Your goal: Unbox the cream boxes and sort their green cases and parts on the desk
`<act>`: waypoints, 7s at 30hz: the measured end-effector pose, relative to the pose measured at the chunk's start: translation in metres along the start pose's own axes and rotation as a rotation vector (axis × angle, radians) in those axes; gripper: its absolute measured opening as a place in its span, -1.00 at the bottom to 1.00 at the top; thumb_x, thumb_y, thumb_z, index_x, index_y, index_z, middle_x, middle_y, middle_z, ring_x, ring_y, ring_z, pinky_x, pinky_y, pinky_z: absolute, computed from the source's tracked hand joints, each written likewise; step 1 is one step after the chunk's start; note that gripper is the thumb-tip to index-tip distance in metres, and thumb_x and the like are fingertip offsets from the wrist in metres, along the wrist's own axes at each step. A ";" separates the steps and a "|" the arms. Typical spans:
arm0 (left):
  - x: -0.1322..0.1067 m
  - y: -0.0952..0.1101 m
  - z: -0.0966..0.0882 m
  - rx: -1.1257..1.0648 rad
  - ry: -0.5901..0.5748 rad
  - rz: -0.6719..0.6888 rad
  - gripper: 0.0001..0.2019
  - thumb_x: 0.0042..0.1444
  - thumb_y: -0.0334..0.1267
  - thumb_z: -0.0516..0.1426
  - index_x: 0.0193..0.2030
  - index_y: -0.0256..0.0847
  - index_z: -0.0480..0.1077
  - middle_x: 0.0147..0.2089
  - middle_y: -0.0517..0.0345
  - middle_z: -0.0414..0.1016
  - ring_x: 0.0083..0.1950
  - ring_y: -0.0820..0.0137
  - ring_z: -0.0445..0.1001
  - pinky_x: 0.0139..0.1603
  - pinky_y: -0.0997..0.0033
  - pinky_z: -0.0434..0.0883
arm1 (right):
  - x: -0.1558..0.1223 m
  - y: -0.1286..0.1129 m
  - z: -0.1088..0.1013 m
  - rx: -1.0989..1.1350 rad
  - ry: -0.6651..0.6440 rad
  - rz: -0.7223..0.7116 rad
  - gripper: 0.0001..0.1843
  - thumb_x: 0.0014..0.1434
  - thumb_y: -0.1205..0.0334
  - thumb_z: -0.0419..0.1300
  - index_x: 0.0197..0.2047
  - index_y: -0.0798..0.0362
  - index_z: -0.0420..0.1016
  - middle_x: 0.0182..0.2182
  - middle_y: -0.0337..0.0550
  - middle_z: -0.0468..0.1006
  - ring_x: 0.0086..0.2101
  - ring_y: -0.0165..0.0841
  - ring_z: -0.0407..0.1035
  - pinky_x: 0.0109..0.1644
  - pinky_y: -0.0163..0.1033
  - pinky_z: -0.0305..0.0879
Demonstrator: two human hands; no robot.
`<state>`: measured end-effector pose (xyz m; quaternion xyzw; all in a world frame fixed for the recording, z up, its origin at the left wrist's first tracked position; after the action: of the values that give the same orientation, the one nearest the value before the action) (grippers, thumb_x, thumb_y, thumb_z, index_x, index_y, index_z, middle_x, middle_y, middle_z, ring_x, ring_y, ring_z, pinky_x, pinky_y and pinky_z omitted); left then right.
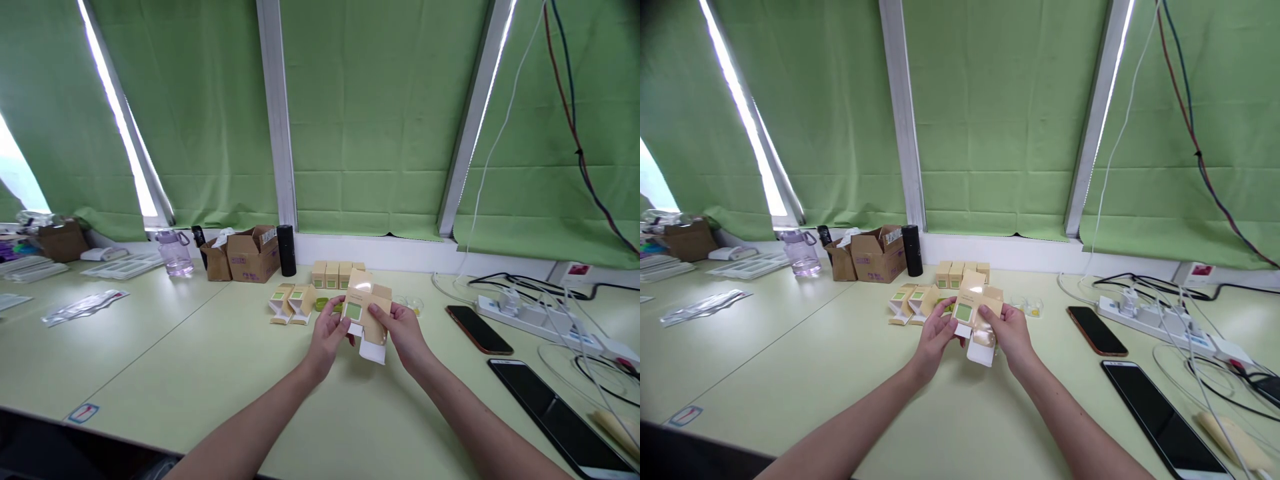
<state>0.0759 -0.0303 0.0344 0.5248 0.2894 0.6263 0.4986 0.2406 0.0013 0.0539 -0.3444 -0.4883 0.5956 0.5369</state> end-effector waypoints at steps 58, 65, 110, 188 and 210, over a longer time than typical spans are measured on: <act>0.029 0.064 -0.079 0.549 0.262 -0.102 -0.52 -0.19 0.04 0.46 -0.26 -0.29 0.51 -0.37 0.04 0.61 -0.40 0.26 0.61 -0.32 0.25 0.61 | 0.034 0.057 -0.079 -0.850 0.138 -0.321 -0.60 0.35 -0.07 -0.02 0.01 -0.05 0.49 -0.20 -0.14 0.69 -0.18 -0.19 0.52 -0.08 -0.11 0.35; 0.015 0.087 -0.144 0.744 0.226 -0.345 -0.57 -0.21 0.07 0.42 -0.44 -0.30 0.51 -0.57 0.20 0.42 -0.53 0.42 0.40 -0.46 0.39 0.45 | 0.035 0.058 -0.078 -0.862 0.137 -0.308 -0.62 0.34 -0.04 -0.01 0.01 -0.06 0.50 -0.21 -0.16 0.70 -0.21 -0.20 0.51 -0.10 -0.12 0.34; 0.007 0.022 -0.005 1.068 -0.108 0.102 -0.79 0.11 -0.18 0.28 -0.12 -0.12 0.59 -0.31 0.02 0.59 -0.29 0.15 0.52 -0.22 0.26 0.37 | 0.034 0.060 -0.076 -0.858 -0.029 -0.275 -0.63 0.31 -0.05 0.03 -0.11 -0.05 0.56 -0.26 -0.15 0.68 -0.24 -0.18 0.50 -0.15 -0.13 0.34; 0.014 -0.023 0.005 0.279 0.068 0.095 -0.69 0.20 -0.08 0.27 -0.02 -0.23 0.53 -0.02 -0.06 0.61 -0.08 0.23 0.60 -0.16 0.26 0.62 | -0.010 0.032 -0.026 -0.363 0.056 -0.457 -0.44 0.07 0.07 0.46 0.09 -0.13 0.36 0.06 -0.04 0.46 0.06 -0.13 0.39 -0.11 -0.10 0.57; 0.008 -0.016 0.006 0.430 0.108 0.202 -0.81 0.30 -0.09 0.18 -0.19 -0.17 0.42 0.08 -0.10 0.58 0.12 0.17 0.56 -0.03 0.24 0.53 | -0.014 0.036 -0.028 -0.581 -0.068 -0.607 -0.35 0.15 0.21 0.35 0.26 -0.17 0.25 0.20 0.01 0.39 0.16 -0.06 0.36 0.09 0.10 0.52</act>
<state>0.0873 -0.0188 0.0250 0.6109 0.3886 0.6240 0.2940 0.2581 -0.0047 0.0102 -0.3019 -0.7327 0.2589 0.5522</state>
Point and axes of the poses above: each hand's wrist, its own x-axis towards the middle knuckle, its own z-axis out of the palm, y = z × x, the point moved 2 cm from there along x, towards the middle knuckle
